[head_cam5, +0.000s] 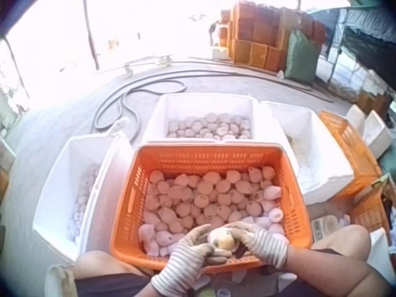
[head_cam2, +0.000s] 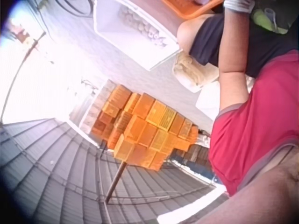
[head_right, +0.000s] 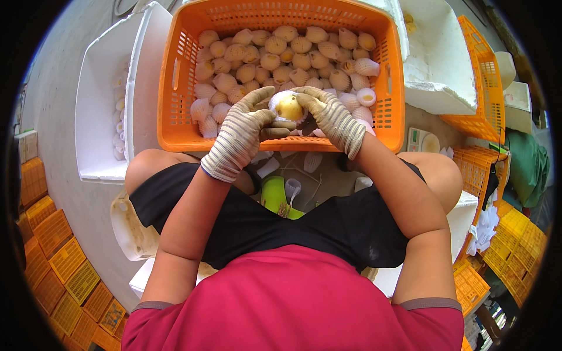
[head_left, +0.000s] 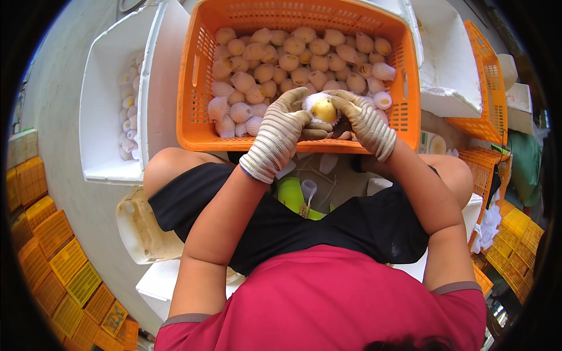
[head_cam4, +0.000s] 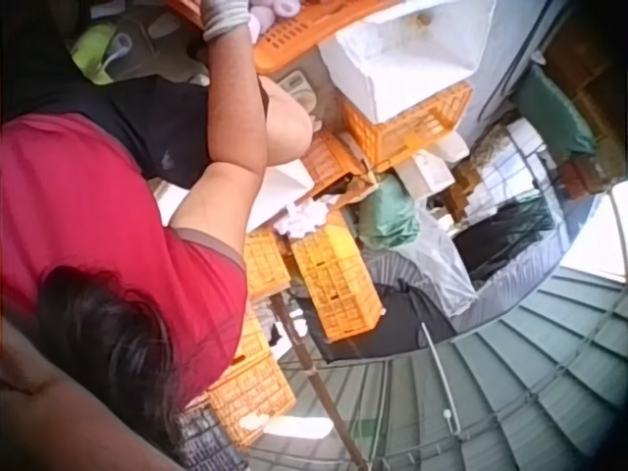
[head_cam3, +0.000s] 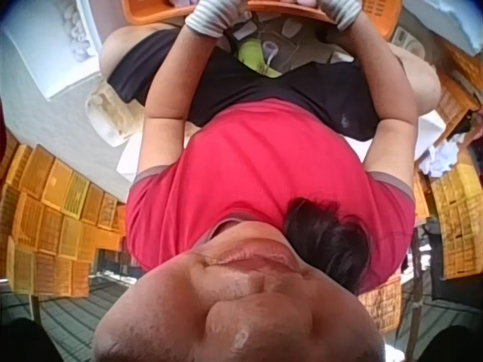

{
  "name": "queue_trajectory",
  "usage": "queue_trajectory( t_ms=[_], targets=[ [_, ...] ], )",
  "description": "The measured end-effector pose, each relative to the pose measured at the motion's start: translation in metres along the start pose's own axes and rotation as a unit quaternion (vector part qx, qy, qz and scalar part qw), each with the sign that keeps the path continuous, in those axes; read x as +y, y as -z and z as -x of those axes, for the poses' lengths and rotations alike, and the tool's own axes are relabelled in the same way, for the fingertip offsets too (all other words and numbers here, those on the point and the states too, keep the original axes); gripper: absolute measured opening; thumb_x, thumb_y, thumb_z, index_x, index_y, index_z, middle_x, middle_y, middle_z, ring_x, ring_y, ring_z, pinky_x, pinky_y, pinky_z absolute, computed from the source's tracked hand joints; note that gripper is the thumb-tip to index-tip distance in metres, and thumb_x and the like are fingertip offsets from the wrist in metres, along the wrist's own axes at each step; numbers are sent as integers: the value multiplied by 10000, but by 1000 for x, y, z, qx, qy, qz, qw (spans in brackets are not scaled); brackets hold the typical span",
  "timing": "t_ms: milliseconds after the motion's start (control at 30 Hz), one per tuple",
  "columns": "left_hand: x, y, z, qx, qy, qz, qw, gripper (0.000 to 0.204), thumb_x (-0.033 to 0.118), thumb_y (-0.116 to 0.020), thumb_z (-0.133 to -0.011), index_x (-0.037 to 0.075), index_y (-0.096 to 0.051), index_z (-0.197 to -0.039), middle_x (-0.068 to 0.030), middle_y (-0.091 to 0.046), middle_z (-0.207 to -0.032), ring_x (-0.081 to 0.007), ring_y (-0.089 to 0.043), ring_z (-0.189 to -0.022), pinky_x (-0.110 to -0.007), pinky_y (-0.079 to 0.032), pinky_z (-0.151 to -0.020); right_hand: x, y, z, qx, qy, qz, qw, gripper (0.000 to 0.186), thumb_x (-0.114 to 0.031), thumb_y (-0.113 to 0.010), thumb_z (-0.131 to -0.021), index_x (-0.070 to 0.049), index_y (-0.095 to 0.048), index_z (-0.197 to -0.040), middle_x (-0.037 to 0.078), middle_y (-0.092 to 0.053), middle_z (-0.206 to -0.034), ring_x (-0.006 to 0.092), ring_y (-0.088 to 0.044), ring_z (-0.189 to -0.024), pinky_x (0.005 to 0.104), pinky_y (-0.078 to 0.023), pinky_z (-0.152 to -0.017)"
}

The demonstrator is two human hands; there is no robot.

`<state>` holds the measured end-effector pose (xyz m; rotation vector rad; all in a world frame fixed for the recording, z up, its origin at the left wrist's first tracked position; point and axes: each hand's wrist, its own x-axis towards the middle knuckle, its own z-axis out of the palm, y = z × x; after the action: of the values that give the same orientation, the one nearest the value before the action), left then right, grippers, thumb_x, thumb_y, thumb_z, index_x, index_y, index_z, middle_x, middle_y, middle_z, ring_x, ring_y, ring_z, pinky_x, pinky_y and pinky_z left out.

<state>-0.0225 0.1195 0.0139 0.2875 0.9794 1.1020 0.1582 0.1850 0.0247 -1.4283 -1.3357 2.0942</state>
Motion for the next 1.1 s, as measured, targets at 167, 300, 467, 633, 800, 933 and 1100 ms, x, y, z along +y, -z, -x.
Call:
queue_trajectory(
  t_ms=[167, 300, 467, 633, 800, 933, 1100],
  targets=[
    [0, 4, -1, 0, 27, 24, 999, 508, 5, -485, -947, -35, -319, -1426, -237, -576, -1180, -290, -713, -829, -325, -627, -700, 0, 1, 1, 2, 15, 21, 1000, 346, -361, -537, -977, -98, -628, -1184, 17, -644, -1004, 89, -600, -880, 242, -509, -742],
    [7, 3, 1, -8, 41, 73, 996, 445, 94, -546, -963, -14, -409, -1373, -198, -616, -1113, -235, -707, -758, -278, -606, -629, 7, -1, -2, 2, -49, -97, 994, 421, -460, -539, -977, -85, -633, -1145, 42, -661, -1003, 117, -631, -843, 244, -529, -688],
    [9, -8, 6, 47, -48, -111, 992, 248, 127, -615, -951, -4, -619, -1162, -59, -684, -895, -92, -627, -582, -199, -512, -512, 12, 6, -5, -107, -46, -211, 971, 540, -520, -596, -928, -67, -582, -1221, 68, -671, -1049, 155, -645, -853, 278, -555, -692],
    [9, -3, 4, 130, -137, -46, 981, 161, 80, -637, -918, 28, -644, -1070, -50, -695, -923, -75, -593, -559, -178, -441, -467, 0, 2, 0, -103, -43, -320, 941, 542, -423, -611, -911, -46, -531, -1292, 97, -653, -1130, 210, -656, -919, 385, -578, -776],
    [11, 5, 1, 132, -124, 30, 983, 129, 63, -584, -935, 27, -635, -1048, -64, -691, -951, -86, -615, -575, -184, -470, -479, 12, 13, -14, -57, -79, -296, 950, 500, -499, -576, -940, -74, -568, -1204, 85, -646, -1026, 192, -614, -815, 328, -549, -652],
    [33, -12, 23, 38, -160, -38, 986, 166, 60, -577, -935, 14, -634, -1083, -57, -686, -885, -82, -630, -655, -192, -487, -556, 23, 21, -25, 24, -99, -289, 952, 412, -452, -622, -934, -103, -595, -1151, 52, -617, -932, 181, -592, -766, 324, -541, -621],
    [93, -67, 101, -190, -273, -150, 931, 183, 19, -564, -928, -10, -632, -1096, -67, -665, -848, -113, -645, -784, -252, -524, -716, -6, 47, -65, 49, -66, -367, 927, 432, -437, -630, -922, -74, -571, -1149, 99, -640, -910, 218, -633, -714, 321, -561, -529]
  ],
)
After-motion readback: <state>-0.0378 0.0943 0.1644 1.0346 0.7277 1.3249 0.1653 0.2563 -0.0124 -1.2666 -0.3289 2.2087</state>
